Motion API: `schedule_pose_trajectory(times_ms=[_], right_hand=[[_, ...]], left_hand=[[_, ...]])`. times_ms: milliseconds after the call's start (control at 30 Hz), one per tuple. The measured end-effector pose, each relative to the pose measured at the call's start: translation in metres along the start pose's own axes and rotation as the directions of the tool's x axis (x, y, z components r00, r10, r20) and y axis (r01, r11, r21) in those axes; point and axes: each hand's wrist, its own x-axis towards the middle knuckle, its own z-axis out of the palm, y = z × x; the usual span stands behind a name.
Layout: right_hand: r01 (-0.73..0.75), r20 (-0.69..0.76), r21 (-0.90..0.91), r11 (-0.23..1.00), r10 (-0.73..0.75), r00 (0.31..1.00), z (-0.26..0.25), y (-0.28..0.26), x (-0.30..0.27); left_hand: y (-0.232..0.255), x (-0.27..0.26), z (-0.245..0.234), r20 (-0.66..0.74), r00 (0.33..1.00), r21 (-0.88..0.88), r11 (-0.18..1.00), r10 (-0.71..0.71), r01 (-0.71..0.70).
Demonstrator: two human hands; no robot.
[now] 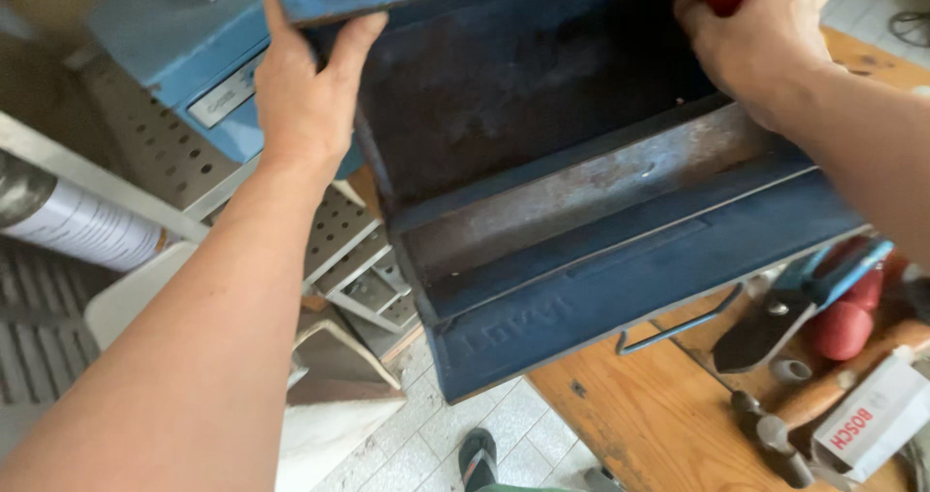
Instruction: The person cleans the interior compartments of a blue metal toolbox using a brush, moving between the main tray and the hinged side compartments.
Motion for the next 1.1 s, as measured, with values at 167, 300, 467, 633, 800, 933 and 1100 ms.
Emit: schedule_pose_trajectory(times_ms=[167,300,467,633,800,933,1100], right_hand=[[-0.254,0.386,0.129,0.958,0.188,0.903,0.005,-0.046,-0.003],[-0.063,0.463,0.238,0.969,-0.057,0.885,0.004,-0.087,-0.026],[-0.256,0.508,0.774,0.579,-0.328,0.796,-0.017,-0.065,-0.005],[-0.074,0.304,0.098,0.992,0.041,0.952,-0.013,-0.030,-0.004],[-0.068,0.546,0.232,0.970,-0.072,0.835,-0.010,-0.079,-0.029],[0.122,0.600,0.415,0.902,-0.372,0.708,-0.005,-0.115,-0.041],[0.105,0.361,0.551,0.828,-0.349,0.865,-0.023,-0.088,-0.026]], left_hand=[[-0.005,0.002,0.000,-0.010,1.000,0.013,1.000,0.013,-0.013],[-0.001,0.005,0.002,0.001,1.000,0.005,1.000,-0.005,0.005],[-0.003,0.006,0.001,0.019,0.999,-0.047,0.998,-0.044,0.045],[-0.011,0.004,0.004,0.009,1.000,-0.029,1.000,0.007,-0.007],[-0.012,0.002,0.003,-0.035,0.999,0.072,0.997,0.008,-0.005],[0.003,0.001,0.000,-0.010,0.999,-0.063,0.998,0.031,-0.031],[-0.002,-0.003,0.000,-0.039,0.998,0.018,0.999,0.052,-0.052]])
